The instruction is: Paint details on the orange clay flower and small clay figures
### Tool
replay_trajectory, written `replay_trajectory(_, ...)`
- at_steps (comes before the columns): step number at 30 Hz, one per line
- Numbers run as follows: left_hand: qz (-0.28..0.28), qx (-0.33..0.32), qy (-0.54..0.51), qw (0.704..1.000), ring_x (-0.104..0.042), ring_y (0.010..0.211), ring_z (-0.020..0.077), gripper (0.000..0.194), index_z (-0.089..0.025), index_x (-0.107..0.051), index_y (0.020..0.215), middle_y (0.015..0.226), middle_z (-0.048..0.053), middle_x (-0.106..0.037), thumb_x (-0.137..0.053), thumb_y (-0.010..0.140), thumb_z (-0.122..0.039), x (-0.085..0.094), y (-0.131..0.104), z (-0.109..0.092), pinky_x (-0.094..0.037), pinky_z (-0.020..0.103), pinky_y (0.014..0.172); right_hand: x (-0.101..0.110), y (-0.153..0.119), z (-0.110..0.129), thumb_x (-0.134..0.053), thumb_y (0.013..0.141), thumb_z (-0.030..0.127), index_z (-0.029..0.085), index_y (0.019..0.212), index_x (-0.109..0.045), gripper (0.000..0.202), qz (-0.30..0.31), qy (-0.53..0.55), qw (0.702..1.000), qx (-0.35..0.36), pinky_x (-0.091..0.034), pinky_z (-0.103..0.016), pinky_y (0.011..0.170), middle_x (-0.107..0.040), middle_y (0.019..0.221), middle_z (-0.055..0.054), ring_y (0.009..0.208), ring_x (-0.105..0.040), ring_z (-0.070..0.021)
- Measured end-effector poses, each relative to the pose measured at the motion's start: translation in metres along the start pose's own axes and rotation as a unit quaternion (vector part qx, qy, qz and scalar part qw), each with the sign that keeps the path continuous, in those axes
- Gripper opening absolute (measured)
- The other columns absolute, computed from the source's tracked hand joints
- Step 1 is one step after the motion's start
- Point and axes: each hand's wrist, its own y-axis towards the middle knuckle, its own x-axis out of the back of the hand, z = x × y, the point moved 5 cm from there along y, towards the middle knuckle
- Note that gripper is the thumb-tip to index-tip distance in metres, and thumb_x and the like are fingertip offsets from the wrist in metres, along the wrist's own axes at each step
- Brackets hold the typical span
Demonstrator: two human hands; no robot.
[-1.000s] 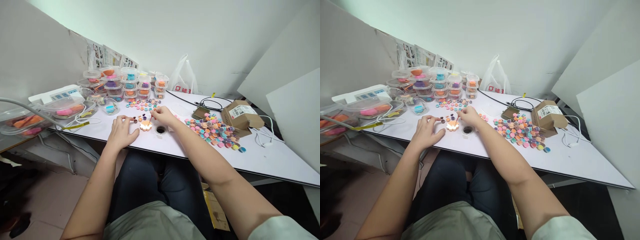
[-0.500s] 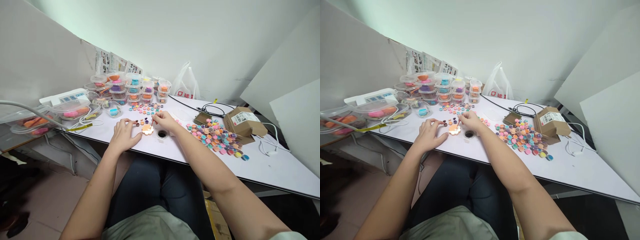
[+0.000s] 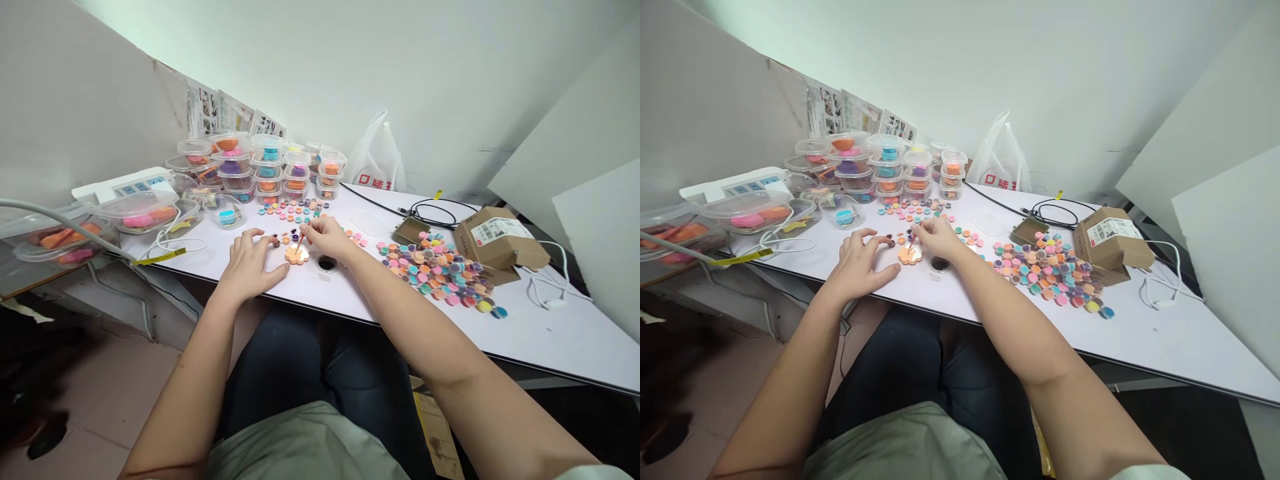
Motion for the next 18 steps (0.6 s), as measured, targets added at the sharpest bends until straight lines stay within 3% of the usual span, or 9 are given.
replay_trajectory(3, 0.003, -0.002, 0.001, 1.000, -0.042, 0.137, 0.0401, 0.060, -0.023, -0.060, 0.132, 0.142, 0.018, -0.042, -0.065, 0.082, -0.057, 0.000, 0.000, -0.001, -0.036, 0.057, 0.114, -0.003, 0.001, -0.001, -0.055, 0.096, 0.041, 0.018, 0.063, -0.060, 0.041, -0.003, -0.039, 0.999, -0.009, -0.032, -0.028, 0.057, -0.047, 0.052, 0.004, 0.055, -0.044, -0.0117)
replay_trajectory(6, 0.011, -0.003, 0.003, 1.000, -0.042, 0.136, 0.0405, 0.060, -0.023, -0.060, 0.131, 0.141, 0.019, -0.042, -0.065, 0.082, -0.057, 0.000, -0.001, -0.002, -0.035, 0.058, 0.114, 0.005, 0.003, -0.008, -0.056, 0.096, 0.038, 0.018, 0.059, -0.056, 0.042, -0.078, -0.062, 0.994, -0.041, -0.031, -0.029, 0.057, -0.046, 0.053, 0.003, 0.056, -0.044, -0.0122)
replay_trajectory(9, 0.011, -0.002, 0.004, 1.000, -0.043, 0.135, 0.0416, 0.061, -0.023, -0.060, 0.132, 0.142, 0.019, -0.041, -0.065, 0.082, -0.058, 0.001, -0.001, -0.003, -0.034, 0.059, 0.115, 0.011, 0.002, -0.008, -0.056, 0.096, 0.039, 0.018, 0.065, -0.062, 0.038, -0.127, -0.017, 0.991, -0.033, -0.032, -0.028, 0.058, -0.047, 0.055, 0.004, 0.057, -0.044, -0.0122)
replay_trajectory(12, 0.014, 0.003, 0.003, 1.000, -0.042, 0.134, 0.0424, 0.062, -0.023, -0.060, 0.132, 0.144, 0.019, -0.040, -0.065, 0.082, -0.058, 0.001, -0.001, -0.002, -0.034, 0.059, 0.114, 0.006, 0.001, -0.003, -0.055, 0.097, 0.041, 0.017, 0.074, -0.068, 0.036, -0.079, 0.043, 0.996, -0.013, -0.035, -0.027, 0.058, -0.053, 0.058, 0.003, 0.055, -0.045, -0.0116)
replay_trajectory(15, 0.023, 0.003, 0.003, 1.000, -0.042, 0.135, 0.0422, 0.062, -0.023, -0.060, 0.132, 0.144, 0.019, -0.040, -0.065, 0.081, -0.059, 0.001, -0.001, -0.003, -0.034, 0.060, 0.114, -0.003, 0.000, -0.002, -0.057, 0.097, 0.038, 0.016, 0.072, -0.069, 0.035, -0.005, 0.012, 1.000, -0.012, -0.036, -0.028, 0.058, -0.058, 0.058, 0.001, 0.054, -0.047, -0.0125)
replay_trajectory(18, 0.025, 0.000, 0.000, 1.000, -0.041, 0.136, 0.0418, 0.062, -0.024, -0.060, 0.132, 0.144, 0.018, -0.040, -0.065, 0.082, -0.059, 0.001, -0.001, -0.003, -0.034, 0.060, 0.115, 0.002, 0.002, -0.004, -0.054, 0.097, 0.030, 0.017, 0.072, -0.068, 0.031, -0.040, -0.011, 0.999, -0.019, -0.043, -0.029, 0.066, -0.067, 0.064, -0.002, 0.061, -0.055, -0.0145)
